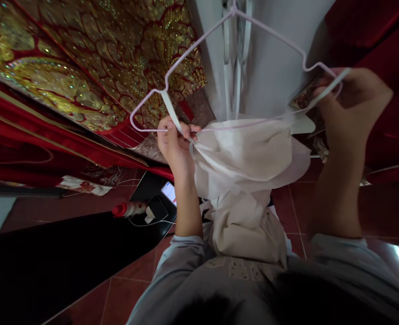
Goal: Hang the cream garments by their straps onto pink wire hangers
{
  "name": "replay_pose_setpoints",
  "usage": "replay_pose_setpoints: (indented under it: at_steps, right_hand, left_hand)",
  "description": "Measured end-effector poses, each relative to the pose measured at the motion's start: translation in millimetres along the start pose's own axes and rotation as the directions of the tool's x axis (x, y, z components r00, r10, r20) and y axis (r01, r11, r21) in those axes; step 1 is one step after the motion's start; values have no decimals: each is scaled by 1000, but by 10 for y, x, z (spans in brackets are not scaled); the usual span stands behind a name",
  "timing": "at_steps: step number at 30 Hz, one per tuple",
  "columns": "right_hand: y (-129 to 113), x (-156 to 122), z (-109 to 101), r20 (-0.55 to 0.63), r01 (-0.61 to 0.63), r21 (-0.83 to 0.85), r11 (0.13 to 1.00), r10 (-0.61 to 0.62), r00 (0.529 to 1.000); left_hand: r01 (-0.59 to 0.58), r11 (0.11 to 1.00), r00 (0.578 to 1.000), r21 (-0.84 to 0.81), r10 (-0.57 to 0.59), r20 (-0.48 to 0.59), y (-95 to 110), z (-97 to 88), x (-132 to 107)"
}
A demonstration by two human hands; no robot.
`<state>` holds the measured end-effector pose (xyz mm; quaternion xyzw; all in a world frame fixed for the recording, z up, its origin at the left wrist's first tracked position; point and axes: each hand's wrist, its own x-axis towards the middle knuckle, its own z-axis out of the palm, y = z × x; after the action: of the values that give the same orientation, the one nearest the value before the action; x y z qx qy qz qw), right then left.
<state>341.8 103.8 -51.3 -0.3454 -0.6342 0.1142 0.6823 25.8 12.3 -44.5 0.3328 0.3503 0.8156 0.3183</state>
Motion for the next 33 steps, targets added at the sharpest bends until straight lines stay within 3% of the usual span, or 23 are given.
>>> replay_pose_setpoints:
  at_steps: [2,4,6,8,10,12,14,16,17,18,20,24,28,33]
  right_hand:
    - [-230,127,96,171,-45,-99,994,61,983]
    - [-436,232,198,312,12,-216,976,57,948]
    - [-553,285,270,375,147,-310,939,-21,927]
    - [-593,262,308,319,306,-321,896,-202,926]
    - [-614,158,334,162,428,-273,862,-397,903]
    - [-655,-7,380,78,474,-188,860,-468,880]
    - [-710,-204,466,270,425,-107,899,-385,882]
    - [-749,-403,585,558,318,-113,942,-205,804]
    - [-756,-495,647,632,278,-163,947,-117,766]
    - [-756,-578,705,651,250,-217,944,-50,757]
    - [-745,-710,793,603,217,-285,934,-2,798]
    - [-730,-824,869,524,201,-266,943,-34,851]
    - [-730,-825,901,503,181,-256,950,-29,864]
    - [-737,-816,878,511,169,-267,949,-10,860]
  left_hand:
    - [22,1000,999,6,-22,-23,9,22,-8]
    - [47,998,997,29,-46,-54,9,33,-18]
    - [50,998,997,37,-48,-57,-7,31,-34]
    - [29,999,999,18,-29,-24,-37,22,-54]
    - [9,1000,1000,-4,-9,20,-70,13,-74]
    - [-2,1000,999,-2,2,46,-91,3,-89]
    - [-2,999,998,32,1,56,-92,-20,-99]
    - [15,997,997,74,-21,79,-74,-72,-116]
    - [32,995,994,96,-42,96,-62,-110,-132]
    - [46,992,991,121,-61,116,-50,-154,-157]
    - [23,979,988,202,-53,143,-32,-245,-236]
    - [-208,861,974,465,139,179,-6,-331,-448]
    - [-323,740,944,590,204,260,83,-286,-544]
    - [-303,709,951,637,179,253,204,-234,-578]
